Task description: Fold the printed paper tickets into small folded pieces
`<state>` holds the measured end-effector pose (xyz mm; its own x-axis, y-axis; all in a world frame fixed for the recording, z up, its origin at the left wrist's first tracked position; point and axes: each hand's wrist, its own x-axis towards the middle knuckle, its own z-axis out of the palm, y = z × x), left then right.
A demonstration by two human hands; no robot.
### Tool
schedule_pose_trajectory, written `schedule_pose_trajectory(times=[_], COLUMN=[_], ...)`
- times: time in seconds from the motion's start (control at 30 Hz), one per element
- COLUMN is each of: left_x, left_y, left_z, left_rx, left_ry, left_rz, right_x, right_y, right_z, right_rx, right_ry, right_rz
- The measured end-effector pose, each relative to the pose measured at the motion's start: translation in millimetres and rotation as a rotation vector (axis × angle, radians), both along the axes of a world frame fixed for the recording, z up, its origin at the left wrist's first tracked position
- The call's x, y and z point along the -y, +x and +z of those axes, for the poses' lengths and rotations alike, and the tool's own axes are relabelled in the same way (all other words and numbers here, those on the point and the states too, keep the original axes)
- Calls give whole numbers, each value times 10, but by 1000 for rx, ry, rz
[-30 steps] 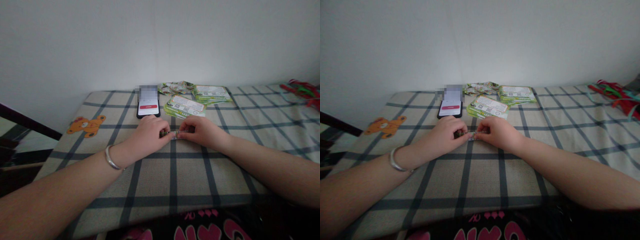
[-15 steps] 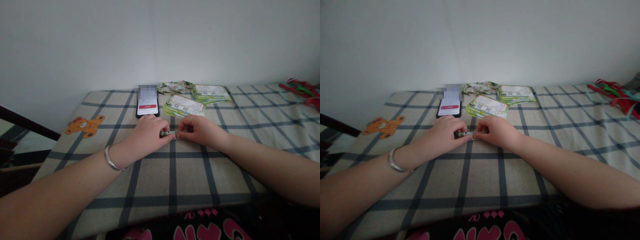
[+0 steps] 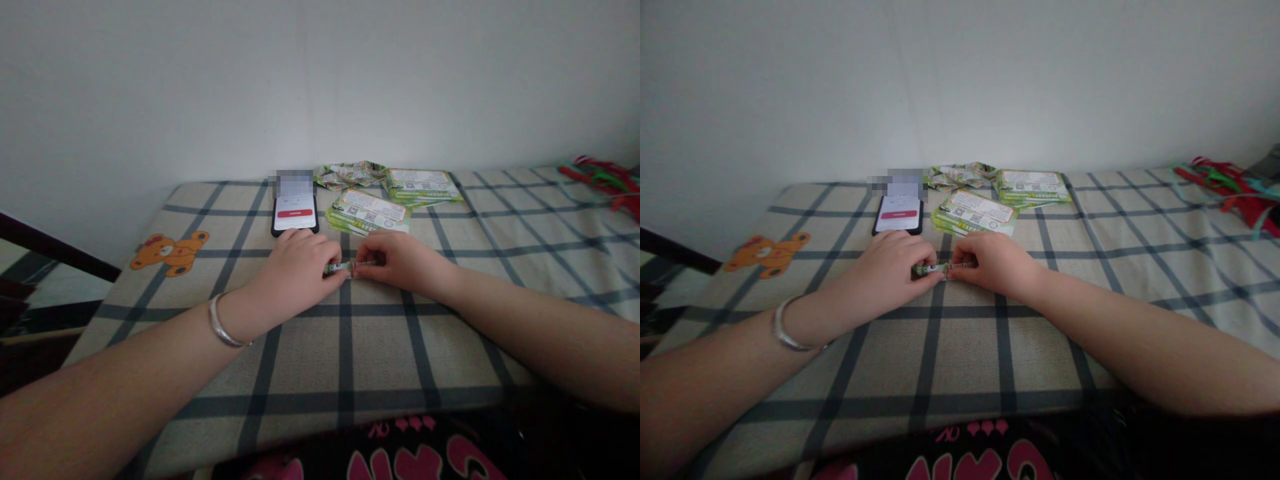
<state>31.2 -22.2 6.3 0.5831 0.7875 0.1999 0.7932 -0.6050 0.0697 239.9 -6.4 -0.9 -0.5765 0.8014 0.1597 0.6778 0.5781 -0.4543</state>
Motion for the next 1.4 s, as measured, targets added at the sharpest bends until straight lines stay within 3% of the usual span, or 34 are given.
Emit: schedule_pose_trajectory(times=[0.37, 0.57, 0.67, 0.8, 1.0, 1.4], left_x=[-11, -64, -78, -63, -28, -14], left_y=[-71, -126, -141, -158, -169, -160], left_z=[-26, -63, -80, -77, -51, -17], left_rx=[168, 209, 241, 189, 59, -67], left_ry=[-89, -92, -56, 26, 155, 279], left_rz=[7, -57, -154, -320, -381, -505], right_x=[7, 14, 22, 32, 56, 69], right_y=[63, 109, 120, 132, 132, 186], right_z=[-1, 35, 46, 55, 91, 194], right_rx=[-81, -26, -15, -21, 94, 306], right_ry=[10, 57, 109, 221, 416, 473], right_rz=[95, 116, 147, 218, 402, 513])
